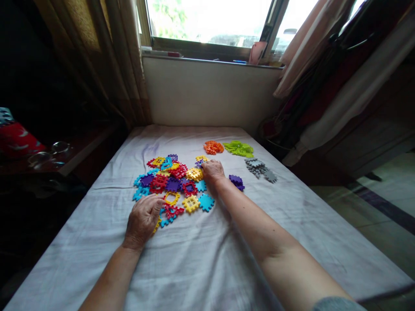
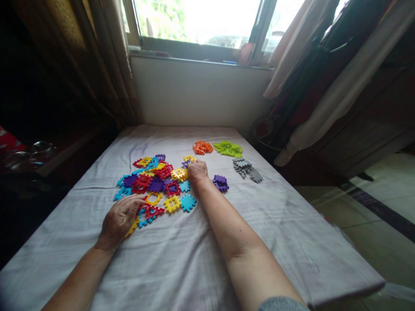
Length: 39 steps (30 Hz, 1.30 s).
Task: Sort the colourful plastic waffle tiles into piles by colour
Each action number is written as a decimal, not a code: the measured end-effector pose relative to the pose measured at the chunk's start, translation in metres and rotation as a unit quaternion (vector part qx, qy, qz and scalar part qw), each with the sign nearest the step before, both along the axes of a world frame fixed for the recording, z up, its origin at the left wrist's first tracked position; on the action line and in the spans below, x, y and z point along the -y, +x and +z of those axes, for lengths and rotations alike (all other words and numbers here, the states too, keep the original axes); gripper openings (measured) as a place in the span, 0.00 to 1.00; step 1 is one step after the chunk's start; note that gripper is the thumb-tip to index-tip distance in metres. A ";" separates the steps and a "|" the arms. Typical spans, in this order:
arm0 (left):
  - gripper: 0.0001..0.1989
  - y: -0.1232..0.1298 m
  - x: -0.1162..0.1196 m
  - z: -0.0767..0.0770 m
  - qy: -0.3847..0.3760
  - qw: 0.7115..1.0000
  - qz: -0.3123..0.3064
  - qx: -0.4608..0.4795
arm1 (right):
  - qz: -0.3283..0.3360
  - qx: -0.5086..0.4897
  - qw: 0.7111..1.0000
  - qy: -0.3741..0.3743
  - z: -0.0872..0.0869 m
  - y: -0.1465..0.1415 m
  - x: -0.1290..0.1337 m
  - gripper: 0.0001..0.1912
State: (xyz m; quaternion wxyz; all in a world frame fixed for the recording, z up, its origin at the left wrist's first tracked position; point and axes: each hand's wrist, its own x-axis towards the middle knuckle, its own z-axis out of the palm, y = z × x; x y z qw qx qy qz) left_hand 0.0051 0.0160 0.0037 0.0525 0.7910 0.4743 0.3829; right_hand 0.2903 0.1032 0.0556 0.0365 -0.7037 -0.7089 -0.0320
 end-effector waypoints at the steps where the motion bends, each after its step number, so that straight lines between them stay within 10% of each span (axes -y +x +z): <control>1: 0.23 0.000 0.000 0.000 -0.001 1.000 0.001 0.002 | -0.002 -0.003 1.000 0.004 0.000 0.000 0.001 0.16; 11: 0.22 0.001 -0.002 0.002 0.002 1.000 -0.010 0.007 | -0.186 -0.153 0.965 0.104 0.007 0.070 0.019 0.21; 20: 0.22 0.000 -0.002 0.003 0.007 1.000 0.002 0.016 | 0.018 -0.070 0.997 0.040 0.006 0.026 0.023 0.20; 25: 0.21 -0.002 -0.003 0.002 -0.001 0.999 0.008 0.031 | -0.014 -0.027 1.000 0.000 0.004 -0.002 0.011 0.16; 35: 0.23 0.001 -0.004 -0.001 -0.004 1.000 -0.009 0.021 | -0.134 -0.111 0.985 0.025 0.009 0.051 0.043 0.20; 39: 0.23 -0.001 -0.004 0.000 0.005 1.000 0.002 0.018 | -0.084 -0.106 0.990 0.034 0.008 0.049 0.056 0.19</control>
